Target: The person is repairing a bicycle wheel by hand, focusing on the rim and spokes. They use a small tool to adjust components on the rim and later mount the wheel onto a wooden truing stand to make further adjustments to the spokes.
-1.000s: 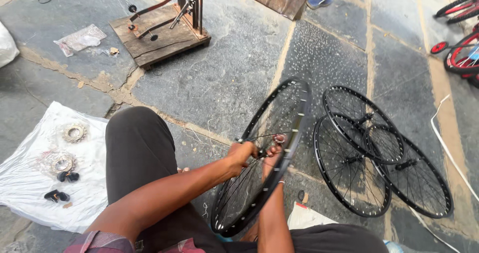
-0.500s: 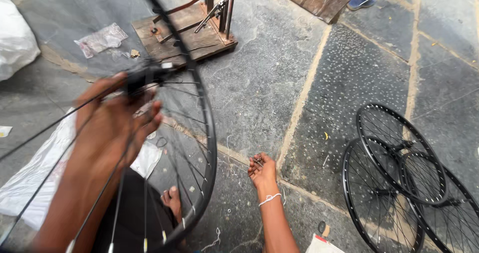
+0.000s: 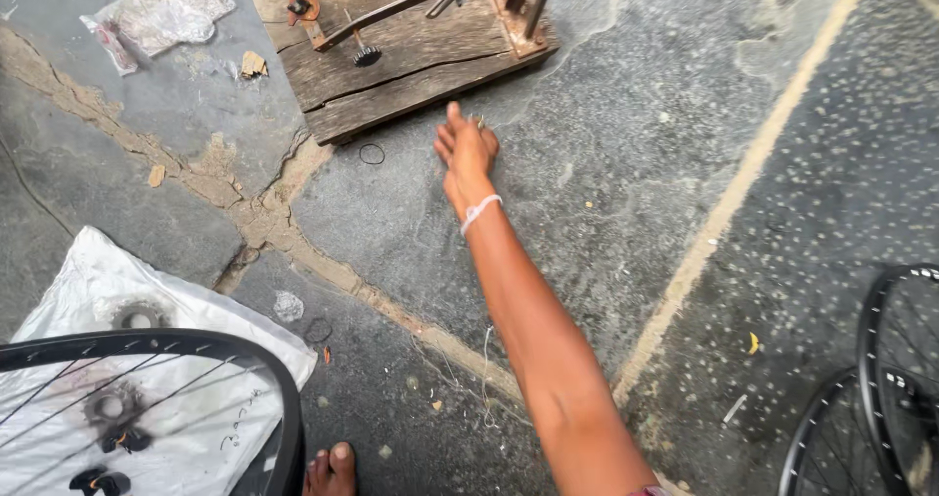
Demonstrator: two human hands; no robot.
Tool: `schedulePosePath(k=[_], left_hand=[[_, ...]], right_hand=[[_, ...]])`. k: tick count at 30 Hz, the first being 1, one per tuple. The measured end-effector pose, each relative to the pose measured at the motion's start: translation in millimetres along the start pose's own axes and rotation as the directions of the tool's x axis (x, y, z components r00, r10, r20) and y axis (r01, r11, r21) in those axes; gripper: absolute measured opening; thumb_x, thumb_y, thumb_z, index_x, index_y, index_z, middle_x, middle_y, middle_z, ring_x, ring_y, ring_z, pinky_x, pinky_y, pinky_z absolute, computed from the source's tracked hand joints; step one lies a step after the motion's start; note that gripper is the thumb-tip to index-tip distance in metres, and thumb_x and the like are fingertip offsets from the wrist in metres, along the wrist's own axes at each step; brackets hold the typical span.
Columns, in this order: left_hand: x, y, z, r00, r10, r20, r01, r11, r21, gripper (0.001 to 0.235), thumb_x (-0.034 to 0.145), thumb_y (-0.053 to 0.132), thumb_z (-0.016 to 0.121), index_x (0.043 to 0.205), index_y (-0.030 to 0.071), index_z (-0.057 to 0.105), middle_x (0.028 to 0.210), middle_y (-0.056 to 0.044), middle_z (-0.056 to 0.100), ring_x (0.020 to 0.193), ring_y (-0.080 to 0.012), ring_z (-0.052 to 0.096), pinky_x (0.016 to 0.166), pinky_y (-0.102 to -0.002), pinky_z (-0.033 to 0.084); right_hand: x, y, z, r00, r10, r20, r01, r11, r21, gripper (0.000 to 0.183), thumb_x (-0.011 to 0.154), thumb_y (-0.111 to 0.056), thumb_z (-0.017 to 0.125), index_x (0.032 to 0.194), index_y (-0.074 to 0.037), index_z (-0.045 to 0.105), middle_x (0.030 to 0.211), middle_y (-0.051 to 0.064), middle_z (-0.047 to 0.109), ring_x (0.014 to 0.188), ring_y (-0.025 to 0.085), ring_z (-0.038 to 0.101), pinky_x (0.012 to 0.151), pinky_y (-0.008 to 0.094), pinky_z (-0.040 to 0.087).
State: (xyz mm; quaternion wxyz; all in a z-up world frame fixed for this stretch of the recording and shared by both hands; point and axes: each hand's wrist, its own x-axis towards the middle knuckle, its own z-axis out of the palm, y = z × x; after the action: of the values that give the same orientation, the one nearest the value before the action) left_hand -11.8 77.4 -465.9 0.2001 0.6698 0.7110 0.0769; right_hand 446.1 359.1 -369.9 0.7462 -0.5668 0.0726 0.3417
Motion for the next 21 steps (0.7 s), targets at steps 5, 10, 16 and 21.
schedulePosePath(k=[5, 10, 16, 21], left_hand=[[16, -5, -2, 0.987, 0.142, 0.078, -0.161, 0.902, 0.4, 0.056, 0.099, 0.055, 0.059, 0.129, 0.009, 0.056, 0.113, -0.015, 0.069, 0.107, -0.0322, 0.063, 0.093, -0.047, 0.052], [-6, 9, -24, 0.962, 0.269, 0.05, -0.259, 0.836, 0.484, 0.044, 0.098, 0.053, 0.055, 0.12, 0.015, 0.061, 0.105, -0.01, 0.072, 0.097, -0.0308, 0.067, 0.088, -0.048, 0.053], [-21, 20, -36, 0.919, 0.384, -0.086, -0.279, 0.789, 0.547, 0.035, 0.098, 0.05, 0.049, 0.109, 0.021, 0.067, 0.095, -0.003, 0.075, 0.085, -0.0291, 0.071, 0.081, -0.049, 0.054], [-9, 49, -59, 0.722, 0.644, -0.254, -0.4, 0.687, 0.607, 0.031, 0.112, 0.043, 0.048, 0.107, 0.017, 0.064, 0.089, -0.007, 0.08, 0.068, -0.0291, 0.069, 0.061, -0.046, 0.048]], right_hand=[[53, -6, 65, 0.971, -0.015, -0.237, 0.071, 0.97, 0.231, 0.036, 0.074, -0.003, 0.079, 0.108, 0.0, 0.065, 0.095, 0.01, 0.067, 0.085, 0.029, 0.063, 0.071, 0.05, 0.054], [45, -10, 38, 0.991, 0.009, -0.132, 0.021, 0.975, 0.222, 0.025, 0.077, 0.006, 0.077, 0.096, 0.0, 0.061, 0.091, 0.013, 0.066, 0.075, 0.027, 0.062, 0.066, 0.049, 0.054], [29, -21, -46, 0.949, -0.107, -0.297, 0.134, 0.988, 0.071, 0.031, 0.081, 0.005, 0.079, 0.099, 0.003, 0.053, 0.093, 0.017, 0.06, 0.071, 0.028, 0.052, 0.059, 0.048, 0.034], [-28, -24, -163, 0.841, -0.241, -0.485, 0.357, 0.92, 0.16, 0.008, 0.098, -0.008, 0.057, 0.097, -0.002, 0.053, 0.098, 0.007, 0.063, 0.086, 0.02, 0.064, 0.079, 0.039, 0.058]])
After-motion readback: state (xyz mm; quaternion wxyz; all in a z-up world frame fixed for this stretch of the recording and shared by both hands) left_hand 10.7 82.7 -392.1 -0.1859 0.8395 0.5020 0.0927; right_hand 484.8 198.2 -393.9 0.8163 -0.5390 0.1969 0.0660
